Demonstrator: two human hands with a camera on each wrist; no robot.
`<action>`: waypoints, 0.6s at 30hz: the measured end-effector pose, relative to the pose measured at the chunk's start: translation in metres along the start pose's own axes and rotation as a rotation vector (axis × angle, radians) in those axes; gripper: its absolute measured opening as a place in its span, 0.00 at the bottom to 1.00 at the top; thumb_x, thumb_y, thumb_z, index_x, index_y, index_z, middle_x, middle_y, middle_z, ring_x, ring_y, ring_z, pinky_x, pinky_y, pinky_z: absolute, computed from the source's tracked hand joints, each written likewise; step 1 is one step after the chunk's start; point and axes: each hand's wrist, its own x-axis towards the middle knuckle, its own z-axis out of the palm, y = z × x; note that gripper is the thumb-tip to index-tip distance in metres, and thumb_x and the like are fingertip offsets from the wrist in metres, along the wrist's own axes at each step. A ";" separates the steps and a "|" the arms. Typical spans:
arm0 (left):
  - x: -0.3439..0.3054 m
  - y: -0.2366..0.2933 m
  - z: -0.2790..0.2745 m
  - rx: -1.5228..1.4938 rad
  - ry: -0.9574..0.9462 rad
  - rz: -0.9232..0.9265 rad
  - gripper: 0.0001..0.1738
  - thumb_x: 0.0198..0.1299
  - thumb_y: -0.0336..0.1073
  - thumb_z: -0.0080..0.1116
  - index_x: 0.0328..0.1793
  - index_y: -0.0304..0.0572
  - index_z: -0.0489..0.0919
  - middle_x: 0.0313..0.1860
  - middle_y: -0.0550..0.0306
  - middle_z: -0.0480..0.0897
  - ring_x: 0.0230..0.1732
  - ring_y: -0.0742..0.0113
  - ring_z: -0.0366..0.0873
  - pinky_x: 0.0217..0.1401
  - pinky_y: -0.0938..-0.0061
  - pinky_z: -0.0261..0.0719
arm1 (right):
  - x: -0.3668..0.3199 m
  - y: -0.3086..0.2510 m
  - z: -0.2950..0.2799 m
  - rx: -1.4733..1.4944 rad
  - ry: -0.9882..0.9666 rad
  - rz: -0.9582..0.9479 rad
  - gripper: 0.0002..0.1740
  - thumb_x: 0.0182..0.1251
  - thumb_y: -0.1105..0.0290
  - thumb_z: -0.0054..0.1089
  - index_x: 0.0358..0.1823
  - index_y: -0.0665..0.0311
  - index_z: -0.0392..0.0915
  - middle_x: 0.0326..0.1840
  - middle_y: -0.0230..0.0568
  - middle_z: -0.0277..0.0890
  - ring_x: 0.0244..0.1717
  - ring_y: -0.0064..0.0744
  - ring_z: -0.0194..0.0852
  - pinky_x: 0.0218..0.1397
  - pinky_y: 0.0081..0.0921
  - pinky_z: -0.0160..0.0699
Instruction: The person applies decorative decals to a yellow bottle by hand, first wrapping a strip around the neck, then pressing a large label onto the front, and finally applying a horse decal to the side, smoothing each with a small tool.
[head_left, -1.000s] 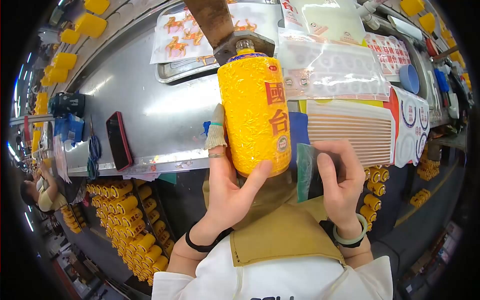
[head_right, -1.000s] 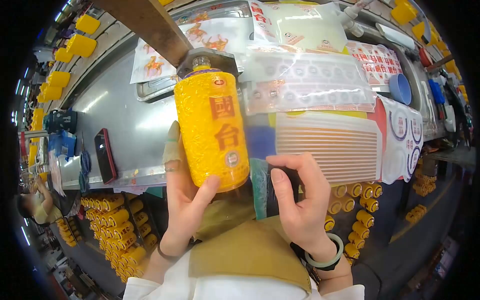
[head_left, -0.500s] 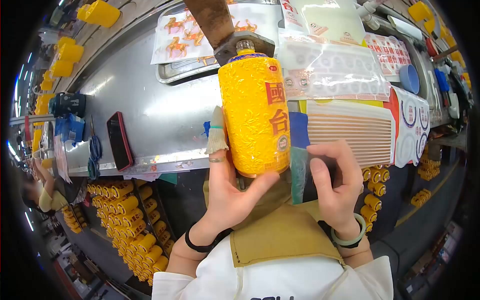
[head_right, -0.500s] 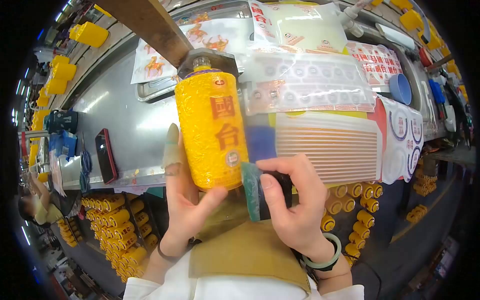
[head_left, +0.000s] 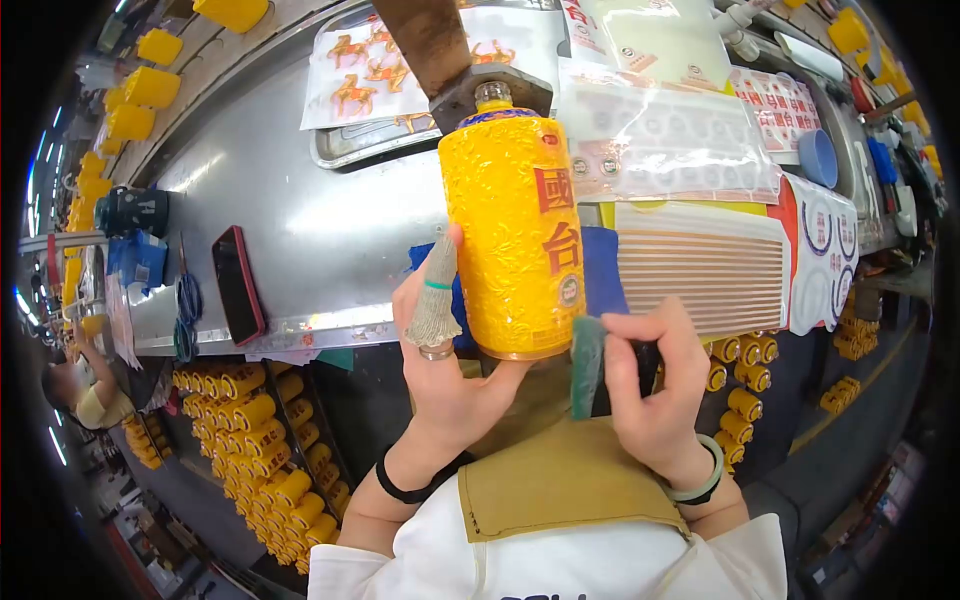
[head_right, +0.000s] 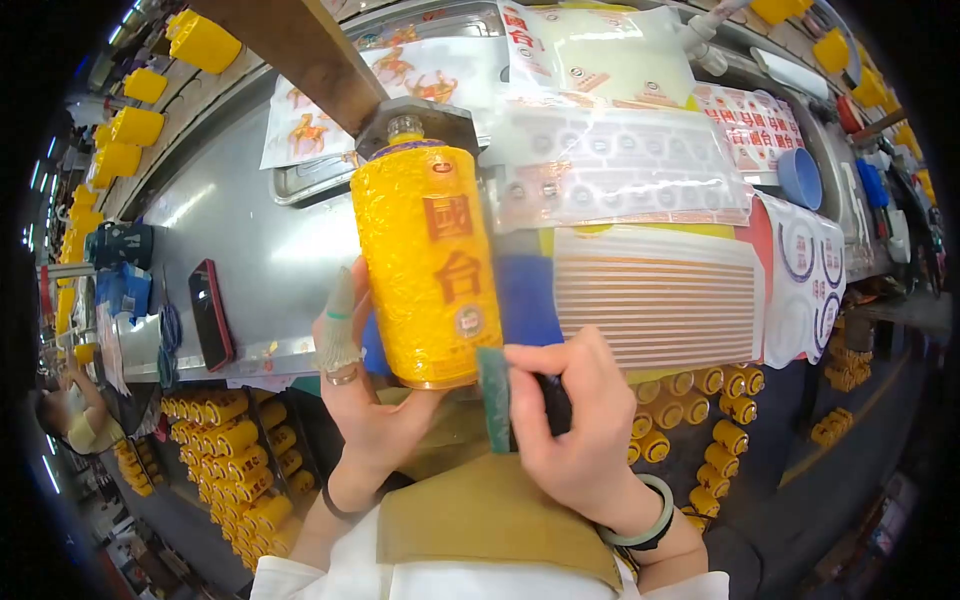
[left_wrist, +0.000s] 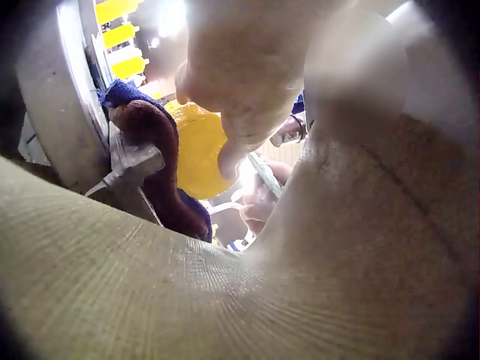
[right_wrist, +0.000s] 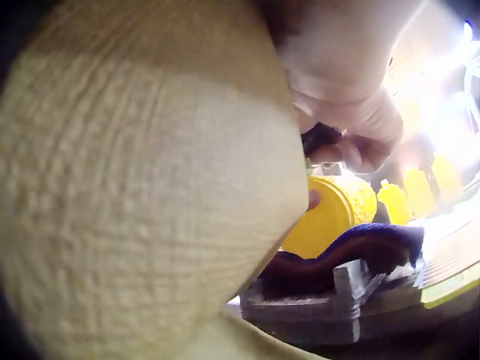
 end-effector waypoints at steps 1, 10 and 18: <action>0.000 -0.001 0.000 -0.001 0.006 0.003 0.58 0.44 0.31 0.85 0.82 0.33 0.64 0.77 0.43 0.69 0.73 0.49 0.69 0.74 0.62 0.69 | 0.000 0.005 -0.003 -0.032 0.000 0.046 0.09 0.61 0.84 0.67 0.42 0.67 0.83 0.30 0.43 0.72 0.28 0.40 0.72 0.31 0.32 0.71; -0.005 -0.006 -0.002 -0.186 -0.023 -0.085 0.56 0.49 0.27 0.82 0.84 0.31 0.61 0.78 0.44 0.68 0.74 0.52 0.73 0.76 0.62 0.73 | 0.001 -0.001 0.009 0.132 -0.049 -0.013 0.09 0.64 0.84 0.65 0.44 0.68 0.82 0.33 0.44 0.74 0.30 0.38 0.72 0.34 0.30 0.72; -0.010 -0.018 -0.007 -0.289 -0.108 -0.153 0.56 0.55 0.27 0.78 0.86 0.31 0.55 0.83 0.40 0.65 0.79 0.51 0.69 0.80 0.58 0.68 | -0.002 -0.001 -0.001 0.119 0.017 0.056 0.06 0.68 0.83 0.62 0.43 0.68 0.81 0.34 0.44 0.74 0.31 0.37 0.74 0.36 0.29 0.72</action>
